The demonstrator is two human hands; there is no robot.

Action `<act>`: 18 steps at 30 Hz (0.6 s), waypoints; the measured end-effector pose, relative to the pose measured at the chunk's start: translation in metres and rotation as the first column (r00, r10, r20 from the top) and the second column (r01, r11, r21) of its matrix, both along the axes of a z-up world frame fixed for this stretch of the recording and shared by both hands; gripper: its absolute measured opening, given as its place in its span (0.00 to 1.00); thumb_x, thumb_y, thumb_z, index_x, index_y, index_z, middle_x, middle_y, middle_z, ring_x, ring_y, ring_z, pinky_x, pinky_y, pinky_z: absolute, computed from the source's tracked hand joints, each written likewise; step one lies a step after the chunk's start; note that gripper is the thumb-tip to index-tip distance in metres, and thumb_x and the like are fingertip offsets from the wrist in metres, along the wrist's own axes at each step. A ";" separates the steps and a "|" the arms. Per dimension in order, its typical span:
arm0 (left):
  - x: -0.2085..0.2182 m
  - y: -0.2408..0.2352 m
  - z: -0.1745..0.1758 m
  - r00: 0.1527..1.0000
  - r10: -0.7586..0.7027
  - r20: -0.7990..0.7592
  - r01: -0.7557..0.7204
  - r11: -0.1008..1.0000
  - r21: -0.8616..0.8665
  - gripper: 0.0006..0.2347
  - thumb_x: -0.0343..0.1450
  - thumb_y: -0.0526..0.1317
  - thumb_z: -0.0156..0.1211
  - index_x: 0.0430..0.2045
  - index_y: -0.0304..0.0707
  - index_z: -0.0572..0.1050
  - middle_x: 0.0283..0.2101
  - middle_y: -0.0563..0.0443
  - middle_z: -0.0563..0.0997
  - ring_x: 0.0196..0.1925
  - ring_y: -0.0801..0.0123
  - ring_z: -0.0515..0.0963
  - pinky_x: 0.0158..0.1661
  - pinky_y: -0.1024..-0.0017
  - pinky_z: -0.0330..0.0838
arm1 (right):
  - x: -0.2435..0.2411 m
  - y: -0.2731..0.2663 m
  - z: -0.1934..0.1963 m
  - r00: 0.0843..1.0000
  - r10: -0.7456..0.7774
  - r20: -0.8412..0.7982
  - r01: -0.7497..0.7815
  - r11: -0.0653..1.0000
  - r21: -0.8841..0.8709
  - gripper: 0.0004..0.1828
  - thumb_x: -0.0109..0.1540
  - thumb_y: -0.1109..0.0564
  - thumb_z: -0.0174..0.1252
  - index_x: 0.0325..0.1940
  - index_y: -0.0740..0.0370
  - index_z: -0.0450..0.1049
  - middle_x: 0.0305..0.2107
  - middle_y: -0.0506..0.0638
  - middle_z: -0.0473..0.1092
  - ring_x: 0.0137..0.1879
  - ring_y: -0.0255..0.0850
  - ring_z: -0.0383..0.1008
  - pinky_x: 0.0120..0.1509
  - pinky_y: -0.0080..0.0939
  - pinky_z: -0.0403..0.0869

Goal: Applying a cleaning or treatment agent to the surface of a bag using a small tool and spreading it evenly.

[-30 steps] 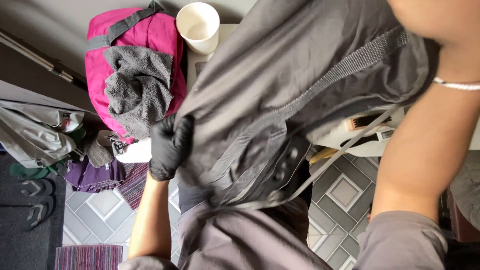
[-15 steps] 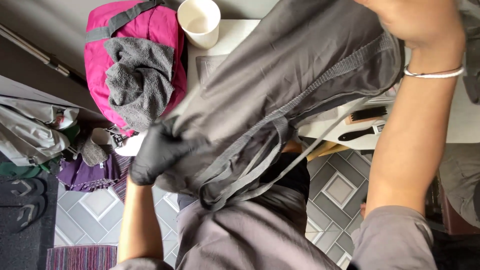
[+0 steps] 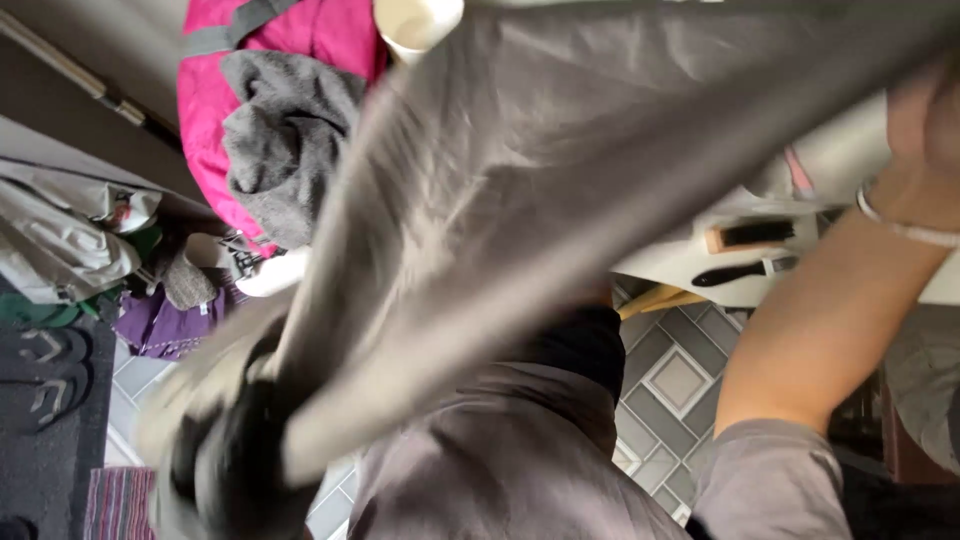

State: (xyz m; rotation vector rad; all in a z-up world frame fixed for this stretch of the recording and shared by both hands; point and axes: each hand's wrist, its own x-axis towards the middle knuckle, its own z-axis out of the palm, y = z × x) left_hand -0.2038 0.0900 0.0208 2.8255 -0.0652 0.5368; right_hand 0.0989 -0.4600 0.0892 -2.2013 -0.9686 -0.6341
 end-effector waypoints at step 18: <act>0.056 -0.074 -0.119 0.889 -0.379 -0.257 0.308 0.911 -0.275 0.42 0.63 0.44 0.68 0.73 0.48 0.50 0.62 0.29 0.64 0.59 0.38 0.72 0.53 0.50 0.72 | -0.116 0.079 -0.059 0.919 -0.197 -0.342 0.279 0.937 0.210 0.24 0.60 0.81 0.54 0.54 0.67 0.56 0.44 0.64 0.69 0.54 0.54 0.72 0.68 0.50 0.69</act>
